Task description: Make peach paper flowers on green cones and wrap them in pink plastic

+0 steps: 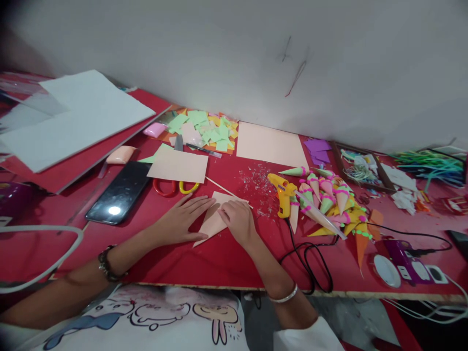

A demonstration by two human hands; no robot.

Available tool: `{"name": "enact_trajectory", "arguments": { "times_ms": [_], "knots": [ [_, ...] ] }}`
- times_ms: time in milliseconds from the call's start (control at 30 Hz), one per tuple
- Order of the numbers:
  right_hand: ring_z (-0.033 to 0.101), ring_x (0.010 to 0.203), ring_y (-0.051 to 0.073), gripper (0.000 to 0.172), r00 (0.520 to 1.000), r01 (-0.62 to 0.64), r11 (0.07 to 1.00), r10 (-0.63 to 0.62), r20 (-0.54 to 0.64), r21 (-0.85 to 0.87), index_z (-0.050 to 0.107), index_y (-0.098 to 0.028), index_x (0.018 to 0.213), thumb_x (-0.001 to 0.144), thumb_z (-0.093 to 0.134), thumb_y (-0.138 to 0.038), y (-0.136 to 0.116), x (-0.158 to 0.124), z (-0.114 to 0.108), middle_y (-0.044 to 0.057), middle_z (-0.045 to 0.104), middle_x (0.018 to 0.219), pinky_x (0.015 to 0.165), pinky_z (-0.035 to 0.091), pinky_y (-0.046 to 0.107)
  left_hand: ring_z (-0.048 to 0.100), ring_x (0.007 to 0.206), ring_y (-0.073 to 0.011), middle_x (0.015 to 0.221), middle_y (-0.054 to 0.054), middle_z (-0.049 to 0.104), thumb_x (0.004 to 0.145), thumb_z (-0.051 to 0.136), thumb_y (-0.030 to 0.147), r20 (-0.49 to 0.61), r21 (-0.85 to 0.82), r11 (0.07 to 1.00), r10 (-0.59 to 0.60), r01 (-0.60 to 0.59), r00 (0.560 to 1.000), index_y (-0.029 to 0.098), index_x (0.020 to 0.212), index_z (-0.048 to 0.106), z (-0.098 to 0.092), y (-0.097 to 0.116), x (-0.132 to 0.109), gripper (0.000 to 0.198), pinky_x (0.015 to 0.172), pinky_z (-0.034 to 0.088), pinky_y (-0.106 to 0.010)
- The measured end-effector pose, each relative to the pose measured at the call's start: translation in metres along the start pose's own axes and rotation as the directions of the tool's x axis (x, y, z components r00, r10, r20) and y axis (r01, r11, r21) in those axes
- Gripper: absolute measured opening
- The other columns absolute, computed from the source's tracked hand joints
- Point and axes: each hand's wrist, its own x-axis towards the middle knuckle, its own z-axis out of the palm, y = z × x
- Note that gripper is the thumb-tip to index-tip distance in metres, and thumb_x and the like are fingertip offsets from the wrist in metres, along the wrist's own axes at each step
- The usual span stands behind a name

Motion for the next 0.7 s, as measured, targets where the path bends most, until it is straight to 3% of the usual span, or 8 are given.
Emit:
{"name": "enact_trajectory", "arguments": {
  "times_ms": [433, 700],
  "knots": [
    [0.050, 0.070, 0.015, 0.019, 1.000, -0.007, 0.998, 0.009, 0.025, -0.059, 0.052, -0.018, 0.071, 0.085, 0.043, -0.028, 0.000, 0.001, -0.001, 0.002, 0.057, 0.070, 0.067, 0.029, 0.026, 0.020, 0.127, -0.0222, 0.141, -0.007, 0.025, 0.073, 0.037, 0.064, 0.012, 0.051, 0.998, -0.026, 0.025, 1.000, 0.017, 0.135, 0.019, 0.002, 0.005, -0.012, 0.080, 0.105, 0.007, -0.039],
    [0.049, 0.070, 0.015, 0.020, 0.999, -0.002, 0.997, 0.005, 0.032, -0.074, 0.051, -0.018, 0.071, 0.086, 0.040, -0.027, -0.004, 0.001, -0.004, 0.002, 0.057, 0.071, 0.067, 0.028, 0.026, 0.025, 0.125, -0.0209, 0.138, -0.005, 0.030, 0.078, 0.040, 0.054, 0.060, 0.024, 1.000, 0.016, -0.017, 0.998, 0.022, 0.133, 0.023, -0.005, 0.010, -0.016, 0.066, 0.104, 0.016, -0.037]
  ]
}}
